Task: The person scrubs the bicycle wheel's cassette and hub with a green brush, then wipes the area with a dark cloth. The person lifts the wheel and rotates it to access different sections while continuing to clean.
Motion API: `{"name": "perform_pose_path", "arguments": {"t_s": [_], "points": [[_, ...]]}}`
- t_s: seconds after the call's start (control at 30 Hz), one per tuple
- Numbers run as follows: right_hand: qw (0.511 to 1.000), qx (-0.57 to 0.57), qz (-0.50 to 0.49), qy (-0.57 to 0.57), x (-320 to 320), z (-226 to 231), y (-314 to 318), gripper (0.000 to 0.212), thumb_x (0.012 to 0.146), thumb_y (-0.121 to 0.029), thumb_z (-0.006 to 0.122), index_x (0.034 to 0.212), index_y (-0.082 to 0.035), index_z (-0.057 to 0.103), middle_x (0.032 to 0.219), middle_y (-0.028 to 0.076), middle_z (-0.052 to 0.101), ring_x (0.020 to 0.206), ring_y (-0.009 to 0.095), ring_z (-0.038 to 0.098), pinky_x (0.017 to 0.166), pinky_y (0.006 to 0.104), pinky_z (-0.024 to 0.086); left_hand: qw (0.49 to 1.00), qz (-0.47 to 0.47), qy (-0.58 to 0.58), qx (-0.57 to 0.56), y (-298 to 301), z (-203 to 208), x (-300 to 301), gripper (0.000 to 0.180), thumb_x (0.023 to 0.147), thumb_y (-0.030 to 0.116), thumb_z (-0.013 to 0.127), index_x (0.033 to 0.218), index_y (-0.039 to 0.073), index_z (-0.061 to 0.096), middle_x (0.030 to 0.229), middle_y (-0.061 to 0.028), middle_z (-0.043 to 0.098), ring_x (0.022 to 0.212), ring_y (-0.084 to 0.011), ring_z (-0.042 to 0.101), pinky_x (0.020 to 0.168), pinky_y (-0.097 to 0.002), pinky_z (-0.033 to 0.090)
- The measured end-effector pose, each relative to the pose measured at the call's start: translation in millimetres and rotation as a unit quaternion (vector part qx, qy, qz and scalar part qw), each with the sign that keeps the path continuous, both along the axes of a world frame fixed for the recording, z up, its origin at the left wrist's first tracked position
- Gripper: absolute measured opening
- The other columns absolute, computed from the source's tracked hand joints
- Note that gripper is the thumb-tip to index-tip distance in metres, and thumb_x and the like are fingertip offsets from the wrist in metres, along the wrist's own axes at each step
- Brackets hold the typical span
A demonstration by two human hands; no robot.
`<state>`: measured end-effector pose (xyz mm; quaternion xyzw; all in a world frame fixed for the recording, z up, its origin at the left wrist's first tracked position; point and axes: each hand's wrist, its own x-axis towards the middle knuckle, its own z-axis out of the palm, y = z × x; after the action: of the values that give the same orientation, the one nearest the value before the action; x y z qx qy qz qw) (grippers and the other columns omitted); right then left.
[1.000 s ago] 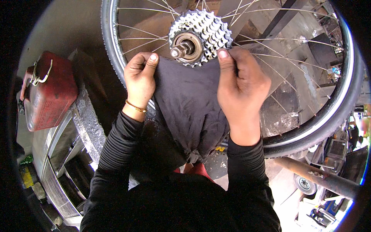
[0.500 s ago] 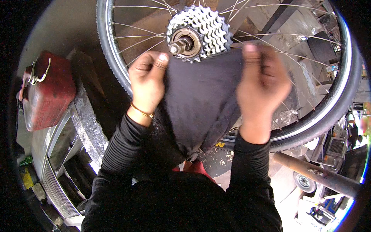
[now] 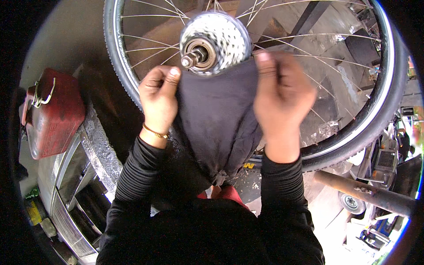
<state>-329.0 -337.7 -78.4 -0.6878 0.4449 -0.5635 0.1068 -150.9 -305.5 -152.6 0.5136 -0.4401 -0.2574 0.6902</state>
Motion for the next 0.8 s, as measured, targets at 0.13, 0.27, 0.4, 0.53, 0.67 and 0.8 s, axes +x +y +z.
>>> {"name": "perform_pose_path", "arguments": {"t_s": [0.13, 0.27, 0.4, 0.53, 0.67, 0.8], "points": [[1.0, -0.01, -0.006, 0.0, 0, -5, 0, 0.01, 0.087, -0.008, 0.063, 0.083, 0.001, 0.064, 0.068, -0.002, 0.058, 0.064, 0.003, 0.047, 0.058, 0.0177, 0.037, 1.0, -0.019, 0.0, 0.002, -3, -10, 4, 0.015, 0.085, 0.008, 0.065, 0.074, 0.0, 0.059, 0.067, 0.0012, 0.054, 0.062, -0.0054, 0.045, 0.057, -0.0203, 0.039], [1.0, 0.004, -0.015, -0.01, 0, -4, 4, 0.012, 0.087, -0.01, 0.063, 0.081, 0.0, 0.063, 0.066, 0.002, 0.059, 0.063, 0.005, 0.049, 0.058, 0.0203, 0.041, 1.0, -0.011, 0.011, 0.006, -3, -5, 4, 0.014, 0.085, 0.008, 0.066, 0.076, 0.0, 0.06, 0.068, 0.0015, 0.055, 0.064, -0.0049, 0.045, 0.059, -0.0197, 0.039], [1.0, 0.007, -0.014, 0.0, -2, 1, 3, 0.013, 0.086, -0.013, 0.064, 0.081, -0.002, 0.063, 0.064, 0.006, 0.06, 0.056, 0.008, 0.051, 0.053, 0.0242, 0.043, 1.0, 0.004, -0.009, -0.013, -3, 1, -5, 0.014, 0.086, 0.008, 0.063, 0.075, 0.0, 0.059, 0.067, 0.003, 0.053, 0.063, -0.0049, 0.045, 0.059, -0.0198, 0.039], [0.997, -0.028, 0.048, 0.057, 9, -13, 4, 0.013, 0.085, -0.01, 0.064, 0.078, -0.001, 0.057, 0.059, 0.01, 0.055, 0.048, 0.017, 0.054, 0.048, 0.0268, 0.042, 0.999, 0.016, -0.011, 0.048, -1, -23, 20, 0.017, 0.088, 0.01, 0.062, 0.074, 0.002, 0.058, 0.066, 0.0048, 0.05, 0.061, -0.0038, 0.041, 0.056, -0.0194, 0.036], [0.998, -0.042, 0.027, 0.037, -2, -10, 22, 0.01, 0.084, -0.006, 0.064, 0.08, 0.0, 0.057, 0.062, 0.012, 0.055, 0.05, 0.017, 0.054, 0.049, 0.0262, 0.042, 0.998, -0.011, -0.006, 0.054, 16, -12, 6, 0.019, 0.089, 0.011, 0.061, 0.074, 0.001, 0.056, 0.067, 0.0048, 0.049, 0.064, -0.0036, 0.042, 0.059, -0.0191, 0.037], [1.0, 0.018, 0.018, 0.016, -20, -12, 44, 0.01, 0.085, -0.007, 0.064, 0.08, 0.0, 0.058, 0.063, 0.008, 0.055, 0.053, 0.012, 0.05, 0.051, 0.0242, 0.042, 0.997, -0.044, 0.0, 0.064, 44, 1, -4, 0.018, 0.09, 0.011, 0.061, 0.076, 0.001, 0.055, 0.068, 0.0051, 0.048, 0.064, -0.0032, 0.04, 0.058, -0.0187, 0.035]]}}
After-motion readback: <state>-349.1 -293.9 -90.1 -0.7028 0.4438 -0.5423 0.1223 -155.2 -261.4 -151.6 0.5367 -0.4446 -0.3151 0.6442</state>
